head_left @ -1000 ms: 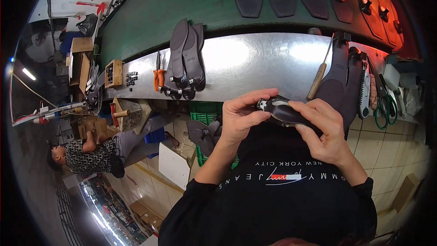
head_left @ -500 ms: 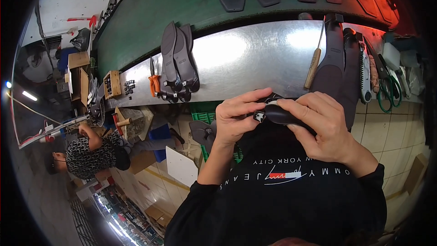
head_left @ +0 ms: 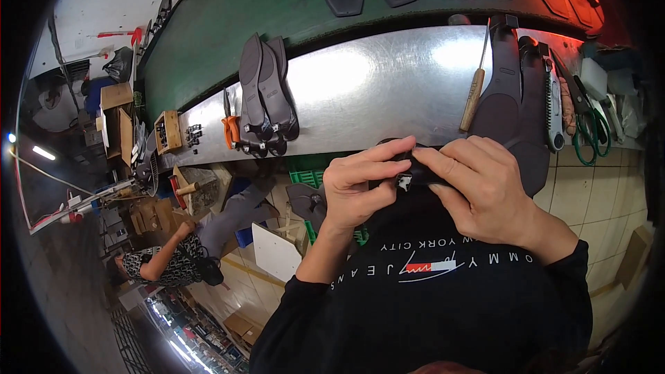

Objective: Manually assemble and secure the heel components to the shoe soles using tools.

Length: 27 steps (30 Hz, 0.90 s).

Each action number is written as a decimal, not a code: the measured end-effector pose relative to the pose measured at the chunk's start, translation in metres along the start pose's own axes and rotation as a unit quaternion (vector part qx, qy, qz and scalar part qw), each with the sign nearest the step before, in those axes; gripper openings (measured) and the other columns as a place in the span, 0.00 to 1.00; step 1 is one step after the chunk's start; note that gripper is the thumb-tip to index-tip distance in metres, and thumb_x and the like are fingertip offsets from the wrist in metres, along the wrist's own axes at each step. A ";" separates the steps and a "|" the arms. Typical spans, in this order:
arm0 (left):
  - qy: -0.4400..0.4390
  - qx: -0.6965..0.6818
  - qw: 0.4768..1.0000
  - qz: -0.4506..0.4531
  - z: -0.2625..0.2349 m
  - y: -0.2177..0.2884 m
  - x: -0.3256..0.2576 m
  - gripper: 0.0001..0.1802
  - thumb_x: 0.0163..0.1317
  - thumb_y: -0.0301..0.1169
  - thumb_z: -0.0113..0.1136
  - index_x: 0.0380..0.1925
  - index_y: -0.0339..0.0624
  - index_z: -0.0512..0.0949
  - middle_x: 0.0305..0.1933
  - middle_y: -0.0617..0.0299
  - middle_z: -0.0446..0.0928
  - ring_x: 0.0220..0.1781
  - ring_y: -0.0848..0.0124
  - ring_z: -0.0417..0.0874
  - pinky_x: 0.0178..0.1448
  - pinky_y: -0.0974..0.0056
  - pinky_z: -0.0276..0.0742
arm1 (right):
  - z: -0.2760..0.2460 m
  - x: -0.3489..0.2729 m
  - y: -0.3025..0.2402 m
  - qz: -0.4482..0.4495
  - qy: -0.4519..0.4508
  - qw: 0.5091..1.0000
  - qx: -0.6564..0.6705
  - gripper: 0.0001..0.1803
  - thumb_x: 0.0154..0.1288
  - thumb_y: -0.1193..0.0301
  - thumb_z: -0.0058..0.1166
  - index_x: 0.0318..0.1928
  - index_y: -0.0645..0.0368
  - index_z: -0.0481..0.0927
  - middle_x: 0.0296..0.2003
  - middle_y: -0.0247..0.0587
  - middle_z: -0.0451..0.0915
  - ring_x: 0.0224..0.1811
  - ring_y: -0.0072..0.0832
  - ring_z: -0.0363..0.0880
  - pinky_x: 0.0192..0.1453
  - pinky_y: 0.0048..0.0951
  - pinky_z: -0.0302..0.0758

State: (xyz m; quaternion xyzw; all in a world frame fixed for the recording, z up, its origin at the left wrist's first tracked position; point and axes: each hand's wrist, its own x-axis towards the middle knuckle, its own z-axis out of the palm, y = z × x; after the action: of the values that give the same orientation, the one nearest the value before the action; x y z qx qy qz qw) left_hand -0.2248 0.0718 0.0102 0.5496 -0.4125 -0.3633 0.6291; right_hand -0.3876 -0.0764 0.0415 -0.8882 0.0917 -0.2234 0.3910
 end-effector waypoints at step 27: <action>0.097 -0.106 0.966 -0.213 0.012 -0.012 -0.004 0.24 0.56 0.14 0.50 0.55 0.35 0.76 0.57 0.55 0.77 0.47 0.75 0.82 0.39 0.73 0.83 | 0.020 -0.003 0.023 -0.007 -0.054 0.998 0.015 0.14 0.46 0.77 0.62 0.37 0.54 0.83 0.33 0.41 0.73 0.37 0.39 0.76 0.42 0.38 0.72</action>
State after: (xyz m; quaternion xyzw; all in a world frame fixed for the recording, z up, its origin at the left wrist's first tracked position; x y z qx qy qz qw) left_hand -0.2373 0.0696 -0.0013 0.5873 -0.1816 -0.4755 0.6292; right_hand -0.3803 -0.0784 0.0119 -0.8937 0.0608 -0.1796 0.4067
